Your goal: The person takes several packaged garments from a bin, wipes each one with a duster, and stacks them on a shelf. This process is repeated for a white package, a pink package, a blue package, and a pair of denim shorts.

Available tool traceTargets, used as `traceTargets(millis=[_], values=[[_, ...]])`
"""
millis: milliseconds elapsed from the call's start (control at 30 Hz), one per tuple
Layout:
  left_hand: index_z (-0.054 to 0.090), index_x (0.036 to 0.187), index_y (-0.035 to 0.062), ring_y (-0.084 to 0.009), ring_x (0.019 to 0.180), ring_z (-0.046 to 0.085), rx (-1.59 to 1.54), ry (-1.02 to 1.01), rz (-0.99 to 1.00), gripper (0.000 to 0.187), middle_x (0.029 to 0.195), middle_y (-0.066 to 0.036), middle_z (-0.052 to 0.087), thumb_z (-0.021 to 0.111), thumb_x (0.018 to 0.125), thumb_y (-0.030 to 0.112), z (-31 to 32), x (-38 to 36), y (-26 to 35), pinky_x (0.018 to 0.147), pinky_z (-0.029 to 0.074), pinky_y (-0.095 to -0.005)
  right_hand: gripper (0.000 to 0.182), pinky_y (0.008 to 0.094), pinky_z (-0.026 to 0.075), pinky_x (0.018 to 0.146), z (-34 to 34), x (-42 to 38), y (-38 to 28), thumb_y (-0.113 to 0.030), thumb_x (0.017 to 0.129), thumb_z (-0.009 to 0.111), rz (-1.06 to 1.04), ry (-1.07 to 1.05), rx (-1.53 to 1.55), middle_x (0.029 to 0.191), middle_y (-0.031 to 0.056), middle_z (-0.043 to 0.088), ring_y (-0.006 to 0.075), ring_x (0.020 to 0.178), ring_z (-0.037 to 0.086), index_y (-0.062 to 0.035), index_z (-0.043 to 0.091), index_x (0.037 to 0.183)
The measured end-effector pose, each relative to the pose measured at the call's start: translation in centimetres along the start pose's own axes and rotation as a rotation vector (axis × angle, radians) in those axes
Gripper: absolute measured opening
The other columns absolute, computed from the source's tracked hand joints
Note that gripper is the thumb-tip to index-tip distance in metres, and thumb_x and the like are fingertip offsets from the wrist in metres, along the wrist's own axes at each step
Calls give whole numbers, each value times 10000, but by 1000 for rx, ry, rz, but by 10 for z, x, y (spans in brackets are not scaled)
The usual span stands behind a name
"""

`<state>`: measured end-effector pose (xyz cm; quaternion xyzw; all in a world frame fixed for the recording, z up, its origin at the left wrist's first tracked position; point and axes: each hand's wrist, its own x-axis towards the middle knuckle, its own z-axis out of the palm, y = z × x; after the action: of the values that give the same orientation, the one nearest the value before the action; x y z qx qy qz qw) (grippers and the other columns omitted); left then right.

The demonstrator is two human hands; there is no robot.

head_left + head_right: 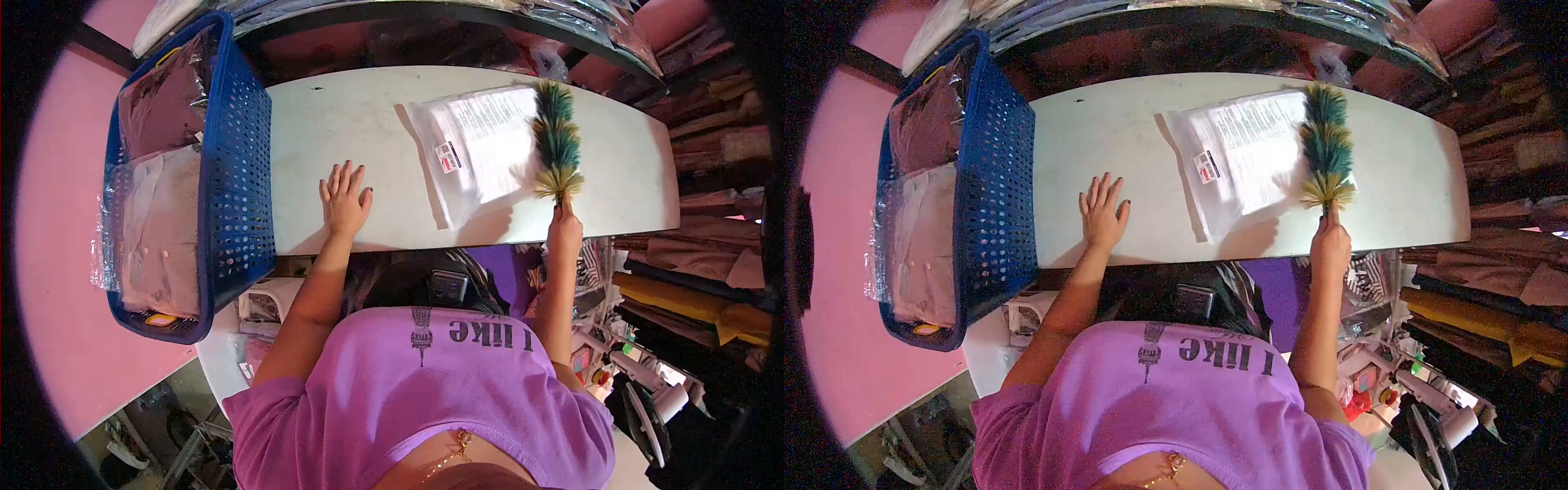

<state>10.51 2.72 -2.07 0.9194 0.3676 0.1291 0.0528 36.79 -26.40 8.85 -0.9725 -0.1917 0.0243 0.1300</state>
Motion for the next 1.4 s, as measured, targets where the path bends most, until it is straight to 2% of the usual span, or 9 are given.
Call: traceTargets(millis=[133,300,500,633,767,900,1100,1233,1400], values=[[443,1266,183,-258,1292,264,-14,21,7,490,1378,-47,335,543,802,305,2,-1,-1,1033,172,-521,414,485,441,597,12,-19,-1,-164,860,476,-371,-112,271,745,251,587,404,690,585,-193,452,1272],[450,1258,183,-259,1288,269,-15,26,6,486,1373,-49,341,549,797,301,0,-2,-1,1028,177,-523,437,485,446,569,10,-3,16,-139,842,504,27,49,75,709,241,595,398,650,588,-203,457,1272],[452,1256,186,-261,1288,272,-25,33,9,483,1370,-48,347,549,796,299,1,-1,-1,1032,170,-523,426,487,447,616,14,-33,12,-159,842,513,-382,-118,274,773,240,591,403,695,581,-231,466,1260],[417,1297,197,-254,1313,227,-17,-43,-19,478,1404,-41,303,507,838,298,-2,0,1,1056,119,-504,435,485,450,597,-2,-34,6,-144,835,514,2,-77,105,740,239,591,399,665,580,-204,463,1263],[408,1302,195,-259,1316,219,-9,-55,-18,484,1407,-40,297,504,839,297,-2,0,2,1057,123,-501,440,487,444,544,16,-30,22,-159,846,503,-151,49,141,666,224,570,387,615,576,-206,437,1279],[441,1264,176,-268,1298,256,-20,4,3,487,1376,-48,338,540,801,289,0,1,3,1037,160,-523,436,464,462,587,2,-47,-11,-135,824,530,-365,-199,166,733,200,588,369,663,590,-237,482,1244],[445,1258,174,-267,1298,257,-23,-20,-15,477,1371,-48,348,535,800,270,-1,3,5,1043,147,-523,426,458,469,590,0,-16,-21,-155,827,534,-122,-89,112,717,200,581,370,664,590,-206,481,1247],[449,1259,167,-267,1305,249,-57,-43,-46,451,1375,-47,349,532,820,228,1,4,8,1052,117,-518,395,448,456,654,-5,-15,-21,-139,819,534,-356,-310,235,764,221,590,386,735,580,-184,517,1211],[471,1199,125,-295,1198,384,-90,167,-160,448,1286,-116,423,599,773,179,29,19,30,1006,263,-460,383,428,460,627,3,14,1,-118,820,521,-196,-162,274,771,237,592,386,702,585,-134,522,1203]])
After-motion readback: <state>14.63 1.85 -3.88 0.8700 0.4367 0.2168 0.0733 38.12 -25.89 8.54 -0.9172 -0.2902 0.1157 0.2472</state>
